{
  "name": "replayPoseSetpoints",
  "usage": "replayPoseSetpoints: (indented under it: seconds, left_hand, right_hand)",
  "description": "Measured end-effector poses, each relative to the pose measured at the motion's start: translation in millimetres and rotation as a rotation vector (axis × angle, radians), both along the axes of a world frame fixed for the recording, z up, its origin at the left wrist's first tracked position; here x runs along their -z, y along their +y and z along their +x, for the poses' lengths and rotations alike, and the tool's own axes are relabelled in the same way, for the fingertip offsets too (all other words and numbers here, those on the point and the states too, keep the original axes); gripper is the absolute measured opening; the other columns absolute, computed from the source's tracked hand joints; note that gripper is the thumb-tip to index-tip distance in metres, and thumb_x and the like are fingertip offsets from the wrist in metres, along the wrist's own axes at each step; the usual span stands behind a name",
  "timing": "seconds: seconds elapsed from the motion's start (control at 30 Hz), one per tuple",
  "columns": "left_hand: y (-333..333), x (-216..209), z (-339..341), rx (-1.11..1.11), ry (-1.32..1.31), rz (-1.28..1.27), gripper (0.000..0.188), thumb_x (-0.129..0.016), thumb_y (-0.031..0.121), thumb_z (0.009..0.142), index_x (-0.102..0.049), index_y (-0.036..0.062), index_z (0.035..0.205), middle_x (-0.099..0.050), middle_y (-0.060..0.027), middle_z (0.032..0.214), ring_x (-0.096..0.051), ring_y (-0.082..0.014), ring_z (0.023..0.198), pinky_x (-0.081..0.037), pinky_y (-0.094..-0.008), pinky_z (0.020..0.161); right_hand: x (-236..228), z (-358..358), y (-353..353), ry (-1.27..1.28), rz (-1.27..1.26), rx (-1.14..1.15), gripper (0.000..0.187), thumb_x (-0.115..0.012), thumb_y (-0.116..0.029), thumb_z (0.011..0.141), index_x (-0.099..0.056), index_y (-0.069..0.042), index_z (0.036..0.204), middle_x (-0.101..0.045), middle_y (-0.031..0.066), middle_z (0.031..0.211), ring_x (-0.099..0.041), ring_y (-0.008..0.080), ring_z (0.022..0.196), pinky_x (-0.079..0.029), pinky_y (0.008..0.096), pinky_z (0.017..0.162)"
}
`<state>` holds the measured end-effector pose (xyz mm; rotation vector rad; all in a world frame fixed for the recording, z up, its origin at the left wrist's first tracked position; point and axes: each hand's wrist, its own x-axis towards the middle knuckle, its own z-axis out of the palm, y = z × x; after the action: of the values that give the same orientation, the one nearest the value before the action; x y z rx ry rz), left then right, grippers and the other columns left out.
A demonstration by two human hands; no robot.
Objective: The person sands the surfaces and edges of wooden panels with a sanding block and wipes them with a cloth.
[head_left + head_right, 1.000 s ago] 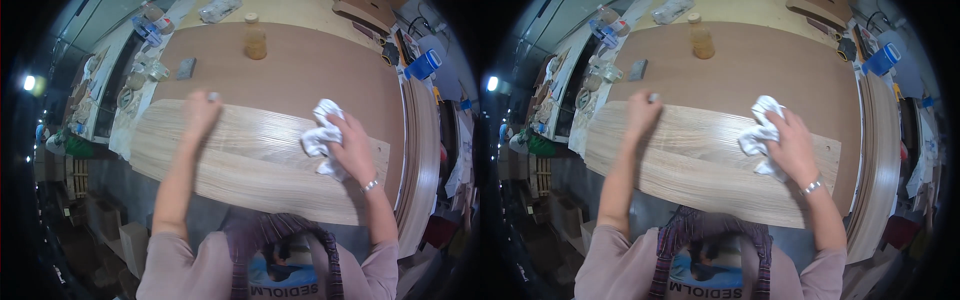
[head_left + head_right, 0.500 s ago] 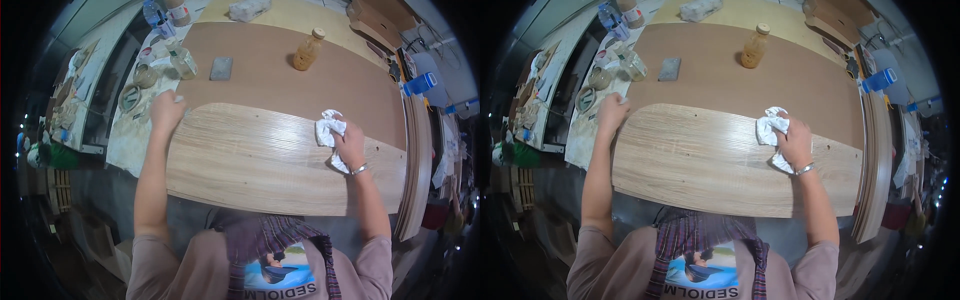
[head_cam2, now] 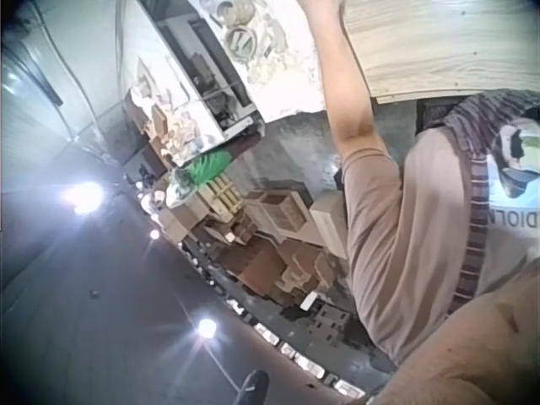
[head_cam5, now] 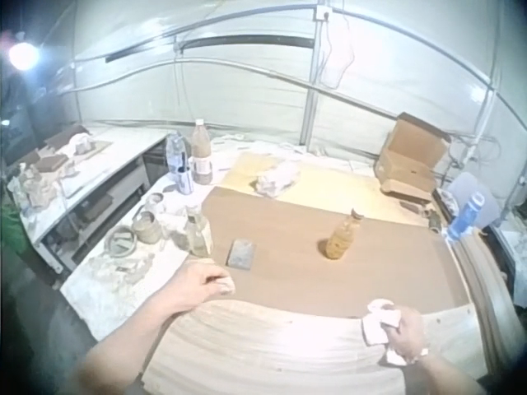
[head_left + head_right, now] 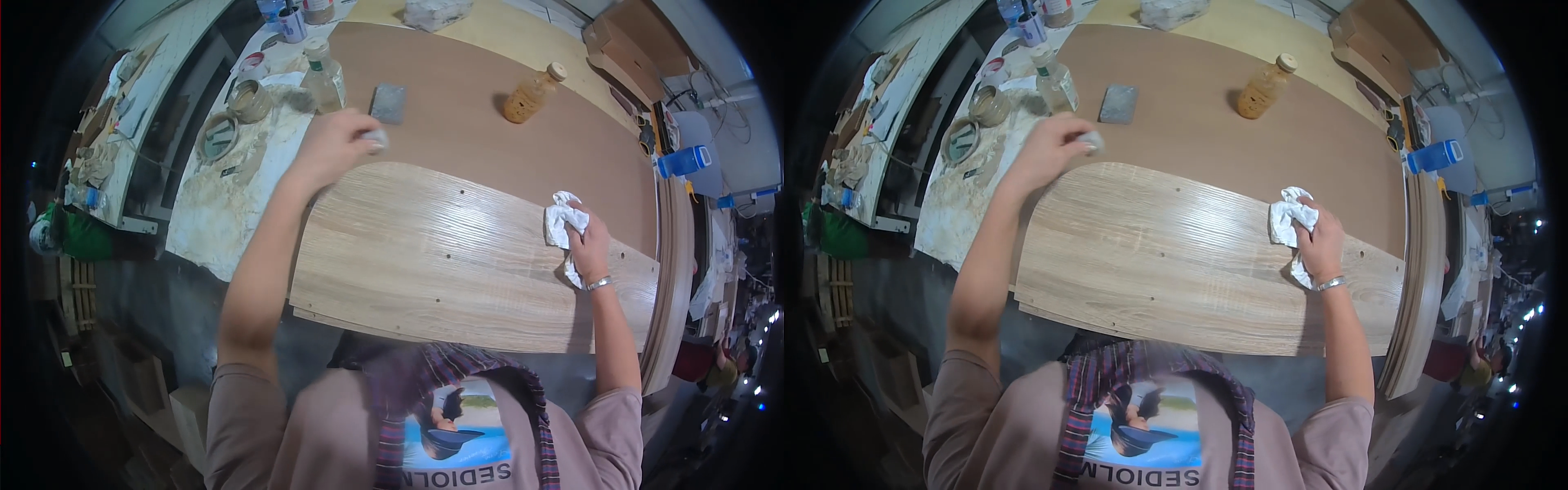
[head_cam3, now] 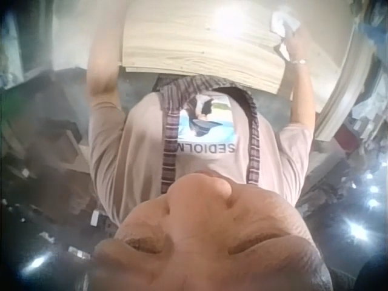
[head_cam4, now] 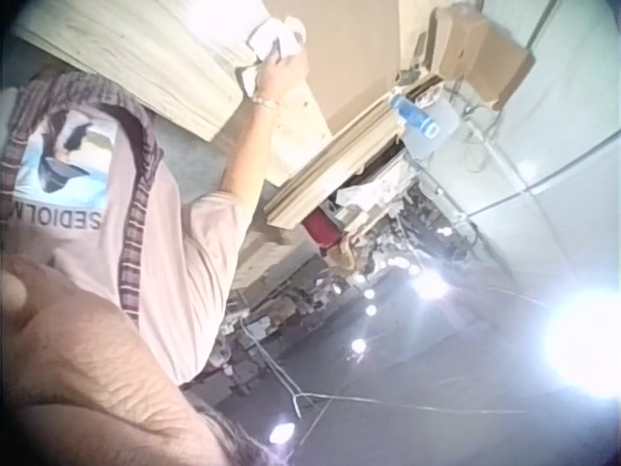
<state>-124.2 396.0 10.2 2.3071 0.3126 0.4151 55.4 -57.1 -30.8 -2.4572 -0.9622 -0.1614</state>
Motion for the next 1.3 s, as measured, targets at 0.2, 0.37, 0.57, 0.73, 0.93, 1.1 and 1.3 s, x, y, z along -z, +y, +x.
replayPoseSetpoints:
  seconds: [0.2, 0.37, 0.57, 0.73, 0.93, 1.1, 1.3]
  left_hand:
    - [17, -7, -15, 0.261, 0.173, -0.116, 0.016, -0.07, 0.011, 0.081, -0.072, 0.0017, 0.094, -0.064, -0.0129, 0.088, -0.063, -0.0278, 0.087, -0.049, -0.0356, 0.08]
    - [45, -4, -45, 0.218, 0.177, -0.176, 0.02, -0.07, 0.005, 0.077, -0.072, -0.0017, 0.096, -0.067, -0.0123, 0.087, -0.063, -0.0234, 0.082, -0.049, -0.0312, 0.076]
    - [29, -10, -41, 0.237, 0.131, -0.157, 0.02, -0.069, 0.006, 0.078, -0.071, -0.0011, 0.097, -0.067, -0.0129, 0.089, -0.063, -0.0256, 0.082, -0.049, -0.0339, 0.076]
    - [42, -9, -112, 0.263, 0.215, -0.064, 0.021, -0.067, 0.002, 0.075, -0.068, -0.0023, 0.095, -0.067, -0.0119, 0.09, -0.062, -0.0286, 0.083, -0.049, -0.0346, 0.078]
    - [11, -11, -217, 0.308, 0.219, -0.128, 0.02, -0.072, 0.006, 0.075, -0.072, 0.0008, 0.095, -0.068, -0.0121, 0.089, -0.065, -0.0287, 0.083, -0.051, -0.0351, 0.076]
    - [-26, -22, -234, 0.208, 0.055, -0.354, 0.031, -0.077, -0.003, 0.069, -0.073, 0.0009, 0.1, -0.071, -0.0124, 0.092, -0.069, -0.0244, 0.083, -0.053, -0.0316, 0.071]
    - [-94, 19, -177, 0.295, -0.276, -0.343, 0.031, -0.079, -0.002, 0.072, -0.07, 0.0005, 0.101, -0.067, -0.01, 0.091, -0.064, -0.0211, 0.076, -0.051, -0.0307, 0.067]
  right_hand:
    - [3, 0, -2, 0.012, -0.013, 0.018, 0.037, -0.063, -0.013, 0.081, -0.067, -0.008, 0.117, -0.07, 0.0163, 0.11, -0.064, 0.0355, 0.102, -0.048, 0.0429, 0.09]
    - [0, -2, 1, 0.098, 0.078, 0.021, 0.034, -0.063, -0.014, 0.082, -0.067, -0.005, 0.114, -0.07, 0.0189, 0.105, -0.065, 0.0375, 0.098, -0.05, 0.0415, 0.087]
    - [-6, -3, 7, 0.119, 0.011, 0.021, 0.033, -0.064, -0.014, 0.083, -0.067, -0.003, 0.114, -0.07, 0.0195, 0.106, -0.066, 0.0368, 0.1, -0.05, 0.0401, 0.09]
    - [-2, 0, 2, 0.077, 0.012, -0.011, 0.032, -0.063, -0.015, 0.086, -0.067, -0.003, 0.116, -0.07, 0.0191, 0.107, -0.067, 0.0359, 0.101, -0.05, 0.0394, 0.091]
    - [-4, -2, 10, 0.191, 0.015, 0.077, 0.034, -0.065, -0.013, 0.086, -0.067, -0.004, 0.119, -0.07, 0.0173, 0.112, -0.067, 0.0342, 0.104, -0.05, 0.0392, 0.092]
    - [-19, -55, 116, 0.109, 0.147, -0.218, 0.045, -0.071, -0.008, 0.077, -0.068, -0.007, 0.121, -0.069, 0.0147, 0.119, -0.065, 0.0336, 0.108, -0.05, 0.0429, 0.095]
    - [-38, -174, 310, 0.01, 0.034, -1.113, 0.054, -0.074, -0.017, 0.069, -0.065, -0.014, 0.123, -0.063, 0.013, 0.129, -0.055, 0.0333, 0.125, -0.042, 0.0481, 0.105]
